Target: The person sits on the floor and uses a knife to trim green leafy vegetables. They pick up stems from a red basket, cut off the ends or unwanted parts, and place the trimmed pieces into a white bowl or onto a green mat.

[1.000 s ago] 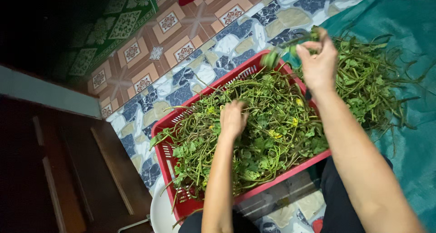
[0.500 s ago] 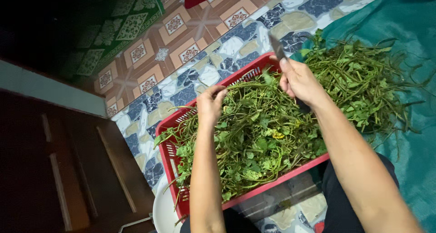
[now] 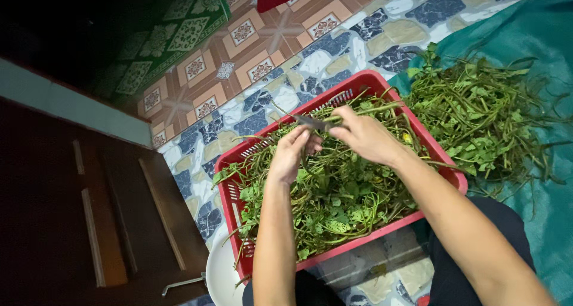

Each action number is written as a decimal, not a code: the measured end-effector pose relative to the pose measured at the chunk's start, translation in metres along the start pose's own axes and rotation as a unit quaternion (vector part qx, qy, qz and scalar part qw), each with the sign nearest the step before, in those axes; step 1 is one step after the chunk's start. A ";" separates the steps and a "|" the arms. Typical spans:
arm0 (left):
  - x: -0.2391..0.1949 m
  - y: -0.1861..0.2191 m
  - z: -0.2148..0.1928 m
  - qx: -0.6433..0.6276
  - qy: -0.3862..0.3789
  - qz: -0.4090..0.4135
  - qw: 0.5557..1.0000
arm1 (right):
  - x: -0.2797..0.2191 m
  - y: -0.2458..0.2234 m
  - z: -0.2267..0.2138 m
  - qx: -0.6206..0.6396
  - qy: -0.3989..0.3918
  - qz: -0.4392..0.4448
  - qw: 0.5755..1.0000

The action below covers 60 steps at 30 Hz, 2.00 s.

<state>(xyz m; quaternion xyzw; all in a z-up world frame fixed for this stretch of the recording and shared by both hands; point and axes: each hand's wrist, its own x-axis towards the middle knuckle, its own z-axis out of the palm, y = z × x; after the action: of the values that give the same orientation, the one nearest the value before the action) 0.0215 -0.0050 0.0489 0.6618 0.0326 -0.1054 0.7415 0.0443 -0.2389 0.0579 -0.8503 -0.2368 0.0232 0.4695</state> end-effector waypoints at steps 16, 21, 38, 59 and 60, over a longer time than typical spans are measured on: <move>-0.021 -0.038 -0.003 -0.087 0.005 -0.037 0.995 | 0.002 -0.004 0.010 0.110 -0.077 0.048 0.990; -0.027 -0.037 0.005 -0.104 -0.028 -0.056 0.993 | 0.012 0.005 0.000 0.076 0.022 0.048 0.996; -0.014 -0.043 0.014 -0.229 0.095 -0.046 0.968 | 0.017 0.025 -0.065 0.127 0.108 0.211 0.963; -0.010 -0.090 0.020 -0.009 -0.063 -0.045 0.997 | 0.009 0.035 -0.008 0.552 -0.143 0.152 0.807; -0.010 -0.091 0.019 -0.038 -0.064 -0.050 0.996 | 0.009 0.036 -0.010 0.550 -0.142 0.144 0.811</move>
<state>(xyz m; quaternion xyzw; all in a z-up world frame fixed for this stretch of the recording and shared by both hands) -0.0078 -0.0319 -0.0361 0.6223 0.0217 -0.1831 0.7607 0.0687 -0.2592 0.0366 -0.4619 -0.1237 0.3371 0.8110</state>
